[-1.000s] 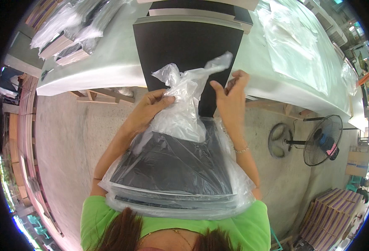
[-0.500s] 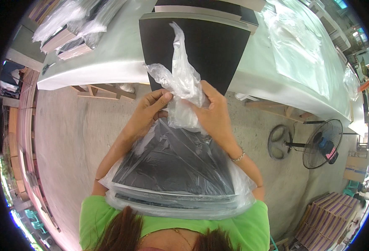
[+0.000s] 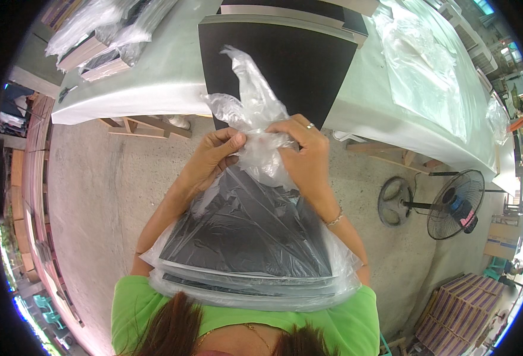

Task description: The person places items into plastic bags and folds the ends of the bags. They handle individual items from a stack, sliding each into a clear plastic sleeve and tucking the top flap down.

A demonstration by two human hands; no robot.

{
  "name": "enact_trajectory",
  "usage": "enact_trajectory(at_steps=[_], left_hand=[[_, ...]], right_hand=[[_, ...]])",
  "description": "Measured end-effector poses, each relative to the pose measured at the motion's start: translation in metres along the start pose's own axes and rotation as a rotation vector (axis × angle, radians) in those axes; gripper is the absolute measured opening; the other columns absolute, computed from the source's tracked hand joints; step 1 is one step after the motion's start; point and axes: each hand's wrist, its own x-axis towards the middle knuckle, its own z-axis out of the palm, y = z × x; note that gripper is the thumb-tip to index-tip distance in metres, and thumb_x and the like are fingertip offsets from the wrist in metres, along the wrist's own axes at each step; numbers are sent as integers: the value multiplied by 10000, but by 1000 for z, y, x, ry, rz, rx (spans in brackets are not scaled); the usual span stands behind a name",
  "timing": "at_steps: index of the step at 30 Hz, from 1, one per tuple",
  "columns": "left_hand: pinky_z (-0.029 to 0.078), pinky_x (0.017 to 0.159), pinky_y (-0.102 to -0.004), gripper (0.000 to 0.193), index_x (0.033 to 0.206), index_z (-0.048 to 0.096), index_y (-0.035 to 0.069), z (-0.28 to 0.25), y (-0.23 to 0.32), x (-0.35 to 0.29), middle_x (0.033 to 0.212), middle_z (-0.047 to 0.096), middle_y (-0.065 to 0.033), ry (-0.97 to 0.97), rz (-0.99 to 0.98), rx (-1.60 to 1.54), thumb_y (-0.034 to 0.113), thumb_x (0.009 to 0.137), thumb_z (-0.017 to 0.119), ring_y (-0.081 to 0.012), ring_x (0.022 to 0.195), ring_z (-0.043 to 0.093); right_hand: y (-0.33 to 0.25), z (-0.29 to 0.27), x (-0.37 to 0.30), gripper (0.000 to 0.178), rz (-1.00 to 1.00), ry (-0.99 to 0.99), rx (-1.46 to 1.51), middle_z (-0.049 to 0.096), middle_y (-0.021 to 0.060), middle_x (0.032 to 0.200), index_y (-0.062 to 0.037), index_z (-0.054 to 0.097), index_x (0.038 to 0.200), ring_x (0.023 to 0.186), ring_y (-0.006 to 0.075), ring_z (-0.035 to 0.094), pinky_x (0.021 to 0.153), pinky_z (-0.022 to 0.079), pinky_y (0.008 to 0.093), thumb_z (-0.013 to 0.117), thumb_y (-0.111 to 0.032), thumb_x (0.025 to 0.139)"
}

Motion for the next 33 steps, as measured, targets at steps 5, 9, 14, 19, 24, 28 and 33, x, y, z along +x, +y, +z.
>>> enact_trajectory(at_steps=[5, 9, 14, 19, 24, 28, 33], left_hand=[[522, 732, -222, 235, 982, 605, 62, -10, -3, 4, 875, 628, -7, -60, -60, -328, 264, 861, 603, -94, 813, 613], [531, 740, -224, 207, 995, 588, 66, -35, -2, 5, 895, 630, -15, 23, -60, -557, 231, 871, 588, -110, 811, 622], [529, 705, -209, 163, 936, 600, 73, -57, -2, 1, 856, 629, 3, 144, 9, -498, 207, 847, 624, -90, 786, 618], [501, 612, -155, 146, 855, 629, 87, -52, 3, -7, 771, 620, 29, -12, -6, -251, 232, 839, 637, -39, 712, 596], [393, 499, -129, 185, 818, 646, 89, -18, 6, -7, 719, 606, 31, -9, 29, -70, 273, 820, 663, -10, 614, 529], [342, 478, -149, 208, 835, 652, 74, -2, 24, -13, 692, 590, 23, -81, -11, 86, 267, 782, 707, -15, 578, 487], [398, 514, -157, 162, 852, 623, 37, 6, 25, -15, 762, 616, -6, -129, 63, 178, 138, 764, 714, -27, 614, 520]], right_hand=[[49, -18, -13, 139, 264, 263, 292, 609, 16, 864, -13, 610, 935, 711, 138, 571, 659, 451, 259, 591, -44, 801], [98, -71, -41, 328, 592, 513, 934, 559, 120, 1075, 22, 482, 1134, 924, 197, 580, 840, 496, 337, 508, -201, 894], [182, -200, -109, 363, 296, 981, 416, 530, 155, 1108, 11, 482, 1121, 1014, 239, 544, 871, 486, 368, 450, -276, 901], [110, -271, -111, 373, -48, 1191, 98, 542, 158, 1087, 14, 500, 1094, 1027, 253, 541, 863, 485, 375, 440, -296, 895], [76, -241, -72, 297, -126, 904, -30, 575, 131, 923, 14, 547, 903, 917, 249, 565, 806, 474, 359, 473, -272, 871], [22, -143, -29, 192, -130, 361, -525, 546, 65, 656, -4, 544, 632, 638, 161, 534, 657, 449, 319, 659, -101, 752], [-38, -50, -11, 270, -172, -55, -324, 538, 29, 652, -77, 610, 839, 545, 153, 531, 496, 421, 273, 767, -184, 647]])
